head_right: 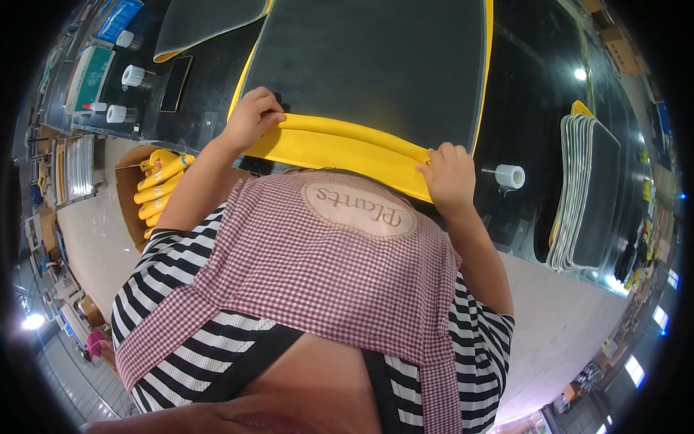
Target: The person rolls yellow play mats on a table, secures each roll with tape, and places the finished rolls into a cardboard box. The person repeats this process for multiple mats.
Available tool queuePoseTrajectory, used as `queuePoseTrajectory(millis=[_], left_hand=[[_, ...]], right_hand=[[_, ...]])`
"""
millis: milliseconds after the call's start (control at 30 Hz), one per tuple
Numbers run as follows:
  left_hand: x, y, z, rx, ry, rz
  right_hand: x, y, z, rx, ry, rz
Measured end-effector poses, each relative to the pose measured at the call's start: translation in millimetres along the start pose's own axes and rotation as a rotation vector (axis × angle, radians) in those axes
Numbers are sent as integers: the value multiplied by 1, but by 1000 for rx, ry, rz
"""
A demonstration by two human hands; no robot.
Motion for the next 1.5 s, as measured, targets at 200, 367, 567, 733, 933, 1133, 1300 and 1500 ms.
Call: queuePoseTrajectory(millis=[200,367,567,733,933,1133,1300,1500], left_hand=[[-11,17,4,-43,97,-100],[-24,18,1,-152,343,-208],[12,7,13,-15,-109,-382],[34,15,24,196,-212,-232],[-4,0,-33,56,-67,-75],[22,-9,-13,58,-188,-356],[46,-23,26,62,-148,-474],[18,-48,-47,11,38,-408]], right_hand=[[-1,-8,10,-44,32,47],[-2,-10,8,-24,63,81],[-1,-11,4,-25,73,112],[18,-18,0,-54,-5,73],[44,-16,-37,-33,-236,-31],[17,-20,-11,16,-127,145],[-11,-24,24,-20,-203,117],[59,-69,-42,-23,-198,131]])
Point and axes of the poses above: each hand's wrist, its own z-axis away from the middle knuckle, its own y-axis out of the back of the hand, x = y × z, the point moved 9 cm from there along -z, towards the middle knuckle, and after that the axes turned 11 degrees about x, right-handed, at the moved point
